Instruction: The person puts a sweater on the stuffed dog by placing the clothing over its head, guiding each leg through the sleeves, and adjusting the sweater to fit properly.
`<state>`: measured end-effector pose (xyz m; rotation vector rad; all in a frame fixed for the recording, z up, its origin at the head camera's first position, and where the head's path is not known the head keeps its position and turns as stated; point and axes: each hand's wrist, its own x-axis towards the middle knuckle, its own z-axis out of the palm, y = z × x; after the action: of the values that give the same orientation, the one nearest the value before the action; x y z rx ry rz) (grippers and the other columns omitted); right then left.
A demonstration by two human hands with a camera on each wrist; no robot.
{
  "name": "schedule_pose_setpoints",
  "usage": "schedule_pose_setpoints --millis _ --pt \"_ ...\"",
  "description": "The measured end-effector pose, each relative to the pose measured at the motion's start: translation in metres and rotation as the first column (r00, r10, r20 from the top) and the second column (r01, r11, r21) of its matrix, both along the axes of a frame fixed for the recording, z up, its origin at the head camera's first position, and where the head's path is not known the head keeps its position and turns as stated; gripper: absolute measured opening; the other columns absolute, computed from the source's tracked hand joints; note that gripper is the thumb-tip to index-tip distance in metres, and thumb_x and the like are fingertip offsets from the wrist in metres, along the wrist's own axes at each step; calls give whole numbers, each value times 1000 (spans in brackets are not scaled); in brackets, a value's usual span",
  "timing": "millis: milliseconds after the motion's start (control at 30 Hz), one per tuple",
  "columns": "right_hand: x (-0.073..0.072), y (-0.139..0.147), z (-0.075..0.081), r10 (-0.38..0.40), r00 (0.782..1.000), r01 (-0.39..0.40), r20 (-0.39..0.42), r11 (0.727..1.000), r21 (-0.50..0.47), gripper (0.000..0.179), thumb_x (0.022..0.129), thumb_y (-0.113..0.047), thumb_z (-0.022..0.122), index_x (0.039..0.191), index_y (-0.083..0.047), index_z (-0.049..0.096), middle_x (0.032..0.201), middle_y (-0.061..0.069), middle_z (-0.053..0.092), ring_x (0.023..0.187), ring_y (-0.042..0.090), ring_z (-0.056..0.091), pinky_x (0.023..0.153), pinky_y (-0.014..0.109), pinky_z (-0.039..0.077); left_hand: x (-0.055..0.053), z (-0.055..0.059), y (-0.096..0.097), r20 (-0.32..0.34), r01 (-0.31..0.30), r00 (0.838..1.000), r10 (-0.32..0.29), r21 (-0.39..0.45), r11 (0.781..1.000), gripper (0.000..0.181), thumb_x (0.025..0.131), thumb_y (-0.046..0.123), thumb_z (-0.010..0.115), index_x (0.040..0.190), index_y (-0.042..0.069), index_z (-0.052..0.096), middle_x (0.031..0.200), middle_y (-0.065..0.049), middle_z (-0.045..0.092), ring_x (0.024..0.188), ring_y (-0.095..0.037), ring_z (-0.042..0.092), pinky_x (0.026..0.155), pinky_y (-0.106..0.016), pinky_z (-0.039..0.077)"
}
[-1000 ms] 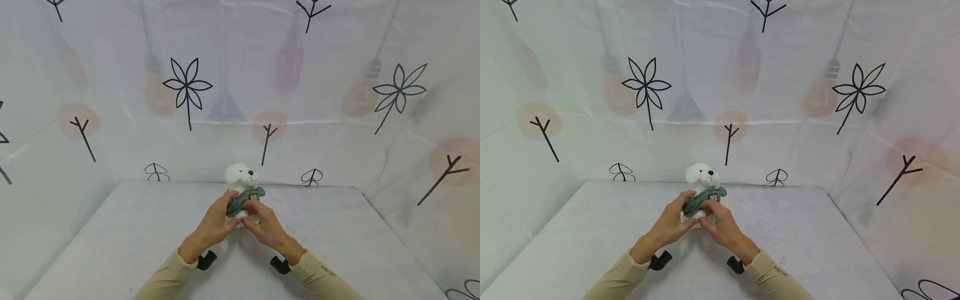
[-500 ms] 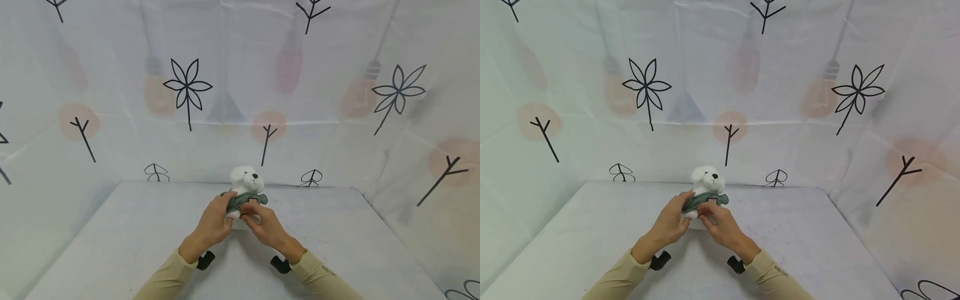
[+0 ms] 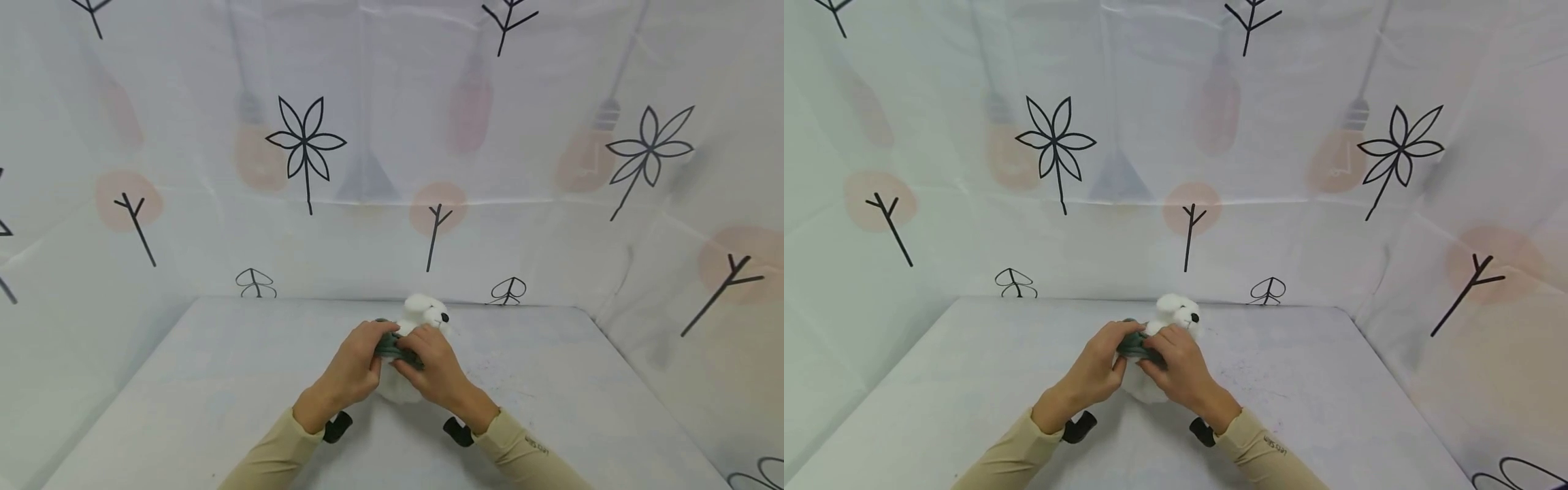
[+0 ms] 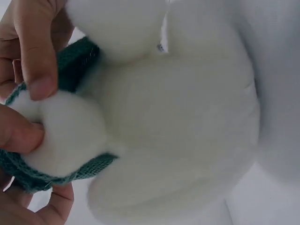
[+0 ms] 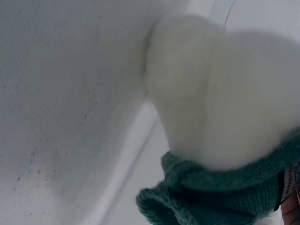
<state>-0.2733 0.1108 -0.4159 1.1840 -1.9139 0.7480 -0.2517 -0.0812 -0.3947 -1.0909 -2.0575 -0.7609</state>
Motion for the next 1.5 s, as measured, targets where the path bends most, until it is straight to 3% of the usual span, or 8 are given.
schedule_pose_setpoints --millis 200,400,567,700,933,1167,1400,1500 --pt "2 -2 4 73 996 -75 -55 997 -35 12 93 -17 54 86 -9 58 100 6 56 80 15 50 68 25 43 1 5 0 -32 22 999 -22 5 1000 55 71 -21 58 122 0 52 104 -10 58 92 -20 55 81 -28 48" --pt "2 1 2 112 992 -111 50 993 -33 7 90 -9 55 95 -4 55 130 14 51 88 15 55 70 20 45 1 2 -1 -3 15 1000 -15 -83 996 64 74 -16 65 133 0 45 111 -10 54 101 -21 51 87 -30 47" --pt "3 4 -1 122 980 -124 156 992 4 49 83 1 61 129 -3 48 129 10 55 73 8 52 62 16 43 0 -1 -3 29 29 999 -27 -90 996 70 75 -15 70 136 0 41 120 -11 52 109 -22 51 92 -30 46" --pt "3 4 0 115 979 -123 170 992 33 58 81 2 63 135 -4 44 120 8 59 70 8 51 60 17 42 0 -1 -3 8 34 999 -33 -70 997 69 74 -17 70 134 -1 42 118 -12 54 108 -22 53 90 -30 47" --pt "3 6 4 76 991 -79 111 996 27 39 83 -5 67 120 -3 55 105 6 62 74 9 55 64 17 46 -2 -2 -2 -40 22 999 -25 -56 998 59 74 -16 70 126 -2 47 105 -9 55 94 -19 54 82 -27 48" --pt "2 2 6 56 998 -56 -40 998 0 16 93 -19 59 104 -7 61 94 1 59 79 14 51 71 24 43 -1 -1 -2 -84 23 996 -30 -82 996 51 72 -17 66 116 2 50 99 -6 53 87 -16 51 77 -23 48" --pt "3 -2 8 87 983 -92 -162 995 -26 6 89 -9 57 93 -7 60 85 1 54 74 15 46 66 26 41 4 0 2 -90 39 995 -43 -47 998 50 65 -23 61 107 2 52 96 -5 54 83 -15 50 73 -22 47" --pt "1 -1 9 83 985 -87 -151 996 -22 6 86 -8 58 92 -7 58 84 1 53 72 14 45 65 25 40 2 0 3 -110 39 993 -43 -38 999 44 69 -20 59 107 1 52 95 -6 54 82 -16 50 72 -23 47"
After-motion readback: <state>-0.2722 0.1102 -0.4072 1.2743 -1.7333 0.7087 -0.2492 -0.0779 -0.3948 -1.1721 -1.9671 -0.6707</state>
